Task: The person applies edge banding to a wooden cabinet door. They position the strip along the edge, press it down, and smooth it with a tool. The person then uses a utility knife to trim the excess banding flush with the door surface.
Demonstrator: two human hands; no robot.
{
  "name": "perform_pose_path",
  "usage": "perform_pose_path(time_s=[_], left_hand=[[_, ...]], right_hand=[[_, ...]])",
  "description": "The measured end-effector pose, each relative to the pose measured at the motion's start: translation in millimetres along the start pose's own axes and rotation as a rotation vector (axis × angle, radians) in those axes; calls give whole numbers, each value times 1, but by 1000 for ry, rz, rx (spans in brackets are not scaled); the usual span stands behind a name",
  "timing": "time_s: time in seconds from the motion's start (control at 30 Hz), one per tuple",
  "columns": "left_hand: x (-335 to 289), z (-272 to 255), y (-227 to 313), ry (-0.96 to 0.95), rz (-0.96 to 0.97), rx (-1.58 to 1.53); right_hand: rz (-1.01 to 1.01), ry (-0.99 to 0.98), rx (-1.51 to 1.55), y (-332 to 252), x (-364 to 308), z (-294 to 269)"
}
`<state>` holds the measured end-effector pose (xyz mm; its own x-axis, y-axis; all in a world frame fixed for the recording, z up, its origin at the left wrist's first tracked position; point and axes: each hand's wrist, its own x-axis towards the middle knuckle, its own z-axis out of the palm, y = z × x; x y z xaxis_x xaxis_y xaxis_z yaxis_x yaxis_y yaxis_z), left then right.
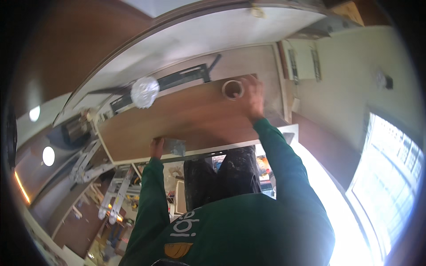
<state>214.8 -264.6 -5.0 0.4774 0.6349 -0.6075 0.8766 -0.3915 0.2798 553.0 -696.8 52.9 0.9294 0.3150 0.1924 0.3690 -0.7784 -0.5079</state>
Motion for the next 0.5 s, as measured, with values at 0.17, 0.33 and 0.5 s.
perform_pose_path(time_s=[0.17,0.33,0.5], left_hand=[[40,-15,129,476,373,-230],[93,-37,188,562,686,-16],[103,-30,183,519,700,47]], right_hand=[[413,14,180,29,-48,13],[659,70,410,5,-31,15],[744,131,166,14,-31,39]])
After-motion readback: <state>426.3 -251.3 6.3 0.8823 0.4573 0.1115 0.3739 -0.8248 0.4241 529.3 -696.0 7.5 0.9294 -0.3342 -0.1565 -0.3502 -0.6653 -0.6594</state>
